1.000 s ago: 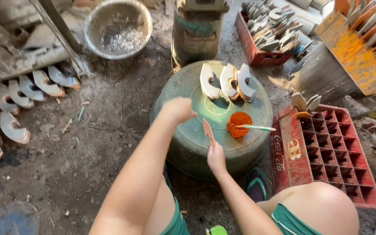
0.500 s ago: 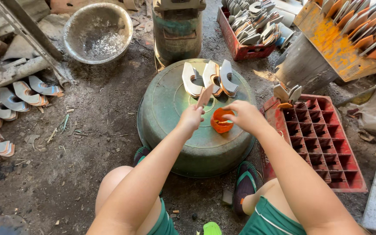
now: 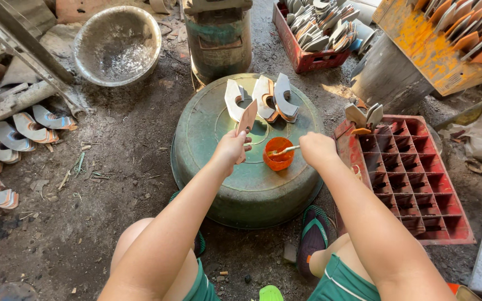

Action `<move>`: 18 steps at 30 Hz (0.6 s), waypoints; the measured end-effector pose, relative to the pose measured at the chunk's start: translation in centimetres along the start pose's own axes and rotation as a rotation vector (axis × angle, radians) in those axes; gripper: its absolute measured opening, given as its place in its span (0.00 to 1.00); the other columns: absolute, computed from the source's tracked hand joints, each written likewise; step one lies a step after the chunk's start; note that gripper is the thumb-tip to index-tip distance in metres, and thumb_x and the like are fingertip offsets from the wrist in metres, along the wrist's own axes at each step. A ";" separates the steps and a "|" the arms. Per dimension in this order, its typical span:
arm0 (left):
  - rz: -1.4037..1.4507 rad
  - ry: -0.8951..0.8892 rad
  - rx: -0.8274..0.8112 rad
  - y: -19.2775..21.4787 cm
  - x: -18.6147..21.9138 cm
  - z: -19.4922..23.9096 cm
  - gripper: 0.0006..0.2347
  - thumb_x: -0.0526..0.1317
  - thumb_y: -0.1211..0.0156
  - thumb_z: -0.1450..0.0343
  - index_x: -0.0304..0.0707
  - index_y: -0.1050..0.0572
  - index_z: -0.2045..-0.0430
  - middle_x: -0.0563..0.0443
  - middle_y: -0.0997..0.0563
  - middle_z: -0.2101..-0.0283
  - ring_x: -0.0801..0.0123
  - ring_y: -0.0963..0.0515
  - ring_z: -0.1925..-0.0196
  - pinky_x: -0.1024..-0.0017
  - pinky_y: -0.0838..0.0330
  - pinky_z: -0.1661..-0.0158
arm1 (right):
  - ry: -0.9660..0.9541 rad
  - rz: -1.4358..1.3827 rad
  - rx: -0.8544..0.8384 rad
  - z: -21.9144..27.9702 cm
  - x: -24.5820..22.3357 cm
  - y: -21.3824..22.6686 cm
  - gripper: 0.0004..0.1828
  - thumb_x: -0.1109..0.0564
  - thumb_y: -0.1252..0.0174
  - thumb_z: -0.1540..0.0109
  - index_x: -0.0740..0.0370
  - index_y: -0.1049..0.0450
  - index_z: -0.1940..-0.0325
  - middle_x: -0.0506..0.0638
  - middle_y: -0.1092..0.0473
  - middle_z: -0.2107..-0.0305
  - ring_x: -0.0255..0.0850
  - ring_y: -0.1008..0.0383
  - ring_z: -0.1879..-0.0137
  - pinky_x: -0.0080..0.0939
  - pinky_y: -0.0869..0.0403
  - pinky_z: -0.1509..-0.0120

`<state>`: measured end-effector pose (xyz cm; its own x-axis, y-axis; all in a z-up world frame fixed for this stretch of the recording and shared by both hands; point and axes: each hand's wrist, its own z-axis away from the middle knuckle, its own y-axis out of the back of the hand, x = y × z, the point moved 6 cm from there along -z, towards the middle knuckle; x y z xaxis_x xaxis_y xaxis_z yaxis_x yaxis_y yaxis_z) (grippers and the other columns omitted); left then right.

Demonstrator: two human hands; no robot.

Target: The person sits on the ground and uses a toothbrush to apply orange paint to curved metal pieces. They dip the brush into a small container, coat each piece, and place the finished items into a red crate.

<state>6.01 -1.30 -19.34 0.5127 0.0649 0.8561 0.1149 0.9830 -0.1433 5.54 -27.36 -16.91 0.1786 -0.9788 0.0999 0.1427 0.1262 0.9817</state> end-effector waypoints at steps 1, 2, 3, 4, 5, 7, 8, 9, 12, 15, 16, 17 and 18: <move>-0.010 0.004 0.005 0.0 0.0 0.1 0.16 0.46 0.55 0.22 0.43 0.30 0.43 0.54 0.24 0.54 0.67 0.22 0.53 0.64 0.30 0.65 | -0.019 0.001 -0.001 0.2 0.2 0.7 0.09 0.60 0.47 0.37 0.57 0.20 0.60 0.57 0.23 0.59 0.55 0.21 0.51 0.54 0.23 0.49; -0.021 0.008 0.009 0.1 0.1 0.1 0.15 0.46 0.55 0.22 0.43 0.30 0.43 0.55 0.24 0.54 0.67 0.22 0.53 0.64 0.30 0.65 | -0.037 0.001 -0.001 0.4 0.4 1.5 0.10 0.60 0.47 0.37 0.58 0.20 0.60 0.57 0.23 0.59 0.55 0.21 0.50 0.54 0.22 0.49; -0.029 0.011 0.015 0.1 0.0 0.3 0.15 0.46 0.54 0.22 0.44 0.30 0.43 0.55 0.24 0.53 0.68 0.22 0.53 0.64 0.29 0.65 | -0.065 -0.012 -0.016 0.7 0.6 2.2 0.10 0.60 0.47 0.37 0.59 0.19 0.60 0.57 0.24 0.58 0.55 0.21 0.50 0.54 0.23 0.48; -0.038 -0.013 0.024 0.1 0.2 0.4 0.15 0.46 0.54 0.22 0.43 0.29 0.43 0.55 0.24 0.54 0.68 0.22 0.53 0.65 0.28 0.64 | -0.094 -0.026 -0.032 1.1 1.0 2.9 0.10 0.60 0.46 0.38 0.59 0.19 0.59 0.57 0.24 0.58 0.55 0.21 0.49 0.54 0.23 0.48; -0.047 -0.038 0.034 0.2 0.5 0.5 0.15 0.46 0.53 0.22 0.43 0.28 0.44 0.55 0.24 0.54 0.68 0.22 0.52 0.65 0.27 0.62 | -0.120 -0.039 -0.047 1.3 1.3 3.7 0.10 0.61 0.46 0.39 0.60 0.19 0.59 0.58 0.25 0.58 0.55 0.22 0.49 0.55 0.23 0.48; -0.031 -0.043 0.046 0.4 0.8 1.0 0.14 0.46 0.52 0.22 0.43 0.27 0.45 0.55 0.24 0.55 0.69 0.22 0.53 0.65 0.27 0.62 | -0.192 -0.059 -0.191 1.8 2.2 4.7 0.12 0.60 0.48 0.36 0.60 0.19 0.55 0.57 0.24 0.59 0.52 0.20 0.50 0.53 0.22 0.47; -0.005 -0.024 0.047 0.4 0.9 1.4 0.14 0.46 0.52 0.22 0.43 0.27 0.46 0.55 0.24 0.55 0.70 0.22 0.53 0.65 0.27 0.62 | -0.226 -0.068 -0.264 2.4 2.6 5.0 0.13 0.60 0.48 0.35 0.59 0.18 0.53 0.56 0.23 0.59 0.50 0.19 0.50 0.52 0.22 0.47; 0.023 -0.010 0.050 0.4 1.2 1.8 0.14 0.47 0.52 0.22 0.42 0.27 0.47 0.55 0.24 0.56 0.70 0.21 0.53 0.64 0.27 0.62 | -0.210 -0.157 -0.209 2.8 3.0 6.2 0.15 0.60 0.50 0.35 0.55 0.19 0.50 0.56 0.24 0.58 0.51 0.20 0.51 0.52 0.24 0.46; 0.138 0.019 0.037 0.6 2.3 4.5 0.13 0.47 0.51 0.23 0.43 0.27 0.49 0.56 0.25 0.58 0.71 0.21 0.56 0.62 0.26 0.64 | -0.244 -0.413 -0.172 4.3 4.5 8.9 0.22 0.59 0.53 0.35 0.47 0.22 0.40 0.56 0.24 0.58 0.52 0.24 0.53 0.52 0.27 0.46; 0.174 0.004 0.001 0.4 3.8 7.1 0.12 0.46 0.48 0.23 0.40 0.28 0.51 0.55 0.25 0.58 0.70 0.21 0.56 0.58 0.23 0.64 | -0.330 -0.647 -0.285 6.1 6.8 9.6 0.23 0.57 0.54 0.33 0.46 0.22 0.38 0.54 0.22 0.63 0.47 0.24 0.56 0.48 0.26 0.48; 0.190 0.018 0.004 0.3 4.0 7.7 0.12 0.46 0.48 0.23 0.38 0.28 0.52 0.54 0.24 0.58 0.69 0.20 0.55 0.57 0.21 0.63 | -0.281 -0.722 -0.247 6.5 7.6 10.0 0.21 0.56 0.52 0.34 0.48 0.21 0.40 0.51 0.22 0.63 0.42 0.25 0.56 0.43 0.28 0.47; 0.205 0.035 0.007 0.2 4.1 8.1 0.13 0.45 0.47 0.23 0.36 0.29 0.52 0.53 0.24 0.58 0.68 0.19 0.55 0.55 0.20 0.63 | -0.233 -0.797 -0.210 6.9 8.3 10.1 0.20 0.55 0.50 0.35 0.50 0.21 0.41 0.48 0.22 0.64 0.37 0.26 0.55 0.39 0.29 0.47; 0.221 0.052 0.010 0.0 4.2 8.4 0.13 0.45 0.47 0.23 0.35 0.29 0.53 0.52 0.23 0.58 0.67 0.19 0.54 0.54 0.19 0.62 | -0.220 -0.840 -0.195 7.2 9.0 9.7 0.19 0.52 0.47 0.35 0.52 0.21 0.42 0.46 0.22 0.64 0.35 0.27 0.55 0.37 0.30 0.47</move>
<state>0.97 0.40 -11.59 0.5673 0.2701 0.7779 -0.0133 0.9476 -0.3193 1.52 -36.14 -5.27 -0.2481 -0.7666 -0.5922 0.3087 -0.6420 0.7018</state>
